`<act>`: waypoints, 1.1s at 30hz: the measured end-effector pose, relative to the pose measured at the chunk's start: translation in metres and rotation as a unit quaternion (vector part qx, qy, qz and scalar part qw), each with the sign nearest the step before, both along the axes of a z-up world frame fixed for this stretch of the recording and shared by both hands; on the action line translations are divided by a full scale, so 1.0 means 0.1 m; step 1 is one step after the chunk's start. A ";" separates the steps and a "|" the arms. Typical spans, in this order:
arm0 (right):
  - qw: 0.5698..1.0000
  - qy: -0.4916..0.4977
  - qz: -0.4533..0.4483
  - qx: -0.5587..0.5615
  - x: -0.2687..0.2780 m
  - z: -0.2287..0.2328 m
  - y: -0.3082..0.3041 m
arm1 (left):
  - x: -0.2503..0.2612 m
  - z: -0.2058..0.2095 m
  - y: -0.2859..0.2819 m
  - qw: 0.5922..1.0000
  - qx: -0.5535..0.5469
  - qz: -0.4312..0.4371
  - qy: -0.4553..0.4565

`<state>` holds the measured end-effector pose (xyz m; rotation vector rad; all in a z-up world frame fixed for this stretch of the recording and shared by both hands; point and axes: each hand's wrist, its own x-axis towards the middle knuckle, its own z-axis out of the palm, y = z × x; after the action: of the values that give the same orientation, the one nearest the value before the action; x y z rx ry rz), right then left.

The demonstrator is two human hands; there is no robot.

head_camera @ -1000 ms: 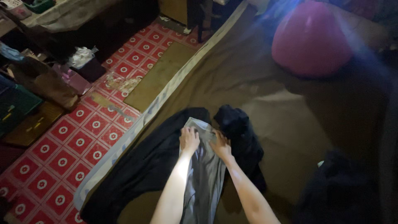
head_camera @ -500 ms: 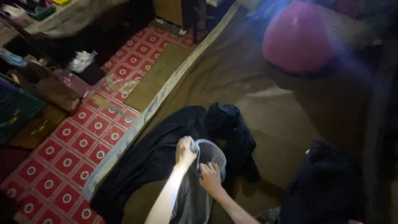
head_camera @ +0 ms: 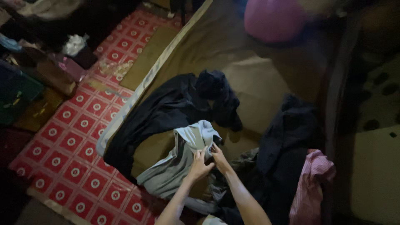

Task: The person folds a pair of grey sweatpants and a pair of black trousers by hand on a bed, then places the folded items into a blue plastic drawer.

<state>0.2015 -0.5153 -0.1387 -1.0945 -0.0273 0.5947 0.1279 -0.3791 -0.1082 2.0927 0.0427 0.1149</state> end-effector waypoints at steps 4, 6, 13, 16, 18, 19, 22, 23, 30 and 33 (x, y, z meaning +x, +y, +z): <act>0.999 -0.015 0.014 -0.042 -0.26 0.13 -0.01 | 0.07 -0.13 0.12 0.990 -0.099 0.065 0.071; 0.994 -0.078 0.045 -0.064 -0.32 0.16 0.16 | 0.32 -0.05 0.33 0.950 -0.115 0.193 0.218; 0.950 -0.267 0.050 -0.154 -0.38 0.24 0.56 | 0.51 0.79 0.79 0.965 0.031 0.208 0.154; 0.814 -0.390 0.188 -0.387 -0.45 0.29 0.44 | 0.58 1.22 0.97 0.969 -0.079 0.229 -0.054; 0.600 -0.459 0.299 -0.583 -0.50 0.35 0.26 | 0.67 1.45 1.18 0.964 -0.094 0.227 -0.104; 0.507 -0.467 0.319 -0.650 -0.50 0.39 0.21 | 0.70 1.52 1.28 0.963 -0.093 0.231 -0.106; 0.465 -0.498 0.205 -0.702 -0.33 0.60 0.10 | 0.78 1.63 1.56 0.963 -0.086 0.248 -0.065; 0.518 -0.517 0.076 -0.677 -0.26 0.71 0.06 | 0.77 1.62 1.66 0.961 -0.058 0.254 -0.093; 0.569 -0.501 -0.059 -0.649 0.42 1.45 -0.24 | 0.90 1.36 1.87 0.945 0.185 0.236 -0.135; 0.613 -0.441 -0.093 -0.649 0.56 1.41 -0.30 | 0.96 1.42 1.82 0.886 0.187 0.158 -0.394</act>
<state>0.2578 -0.5449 0.0025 -2.7204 -0.3883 -0.3446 0.2242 -0.1967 0.0333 2.2466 -0.1420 1.2477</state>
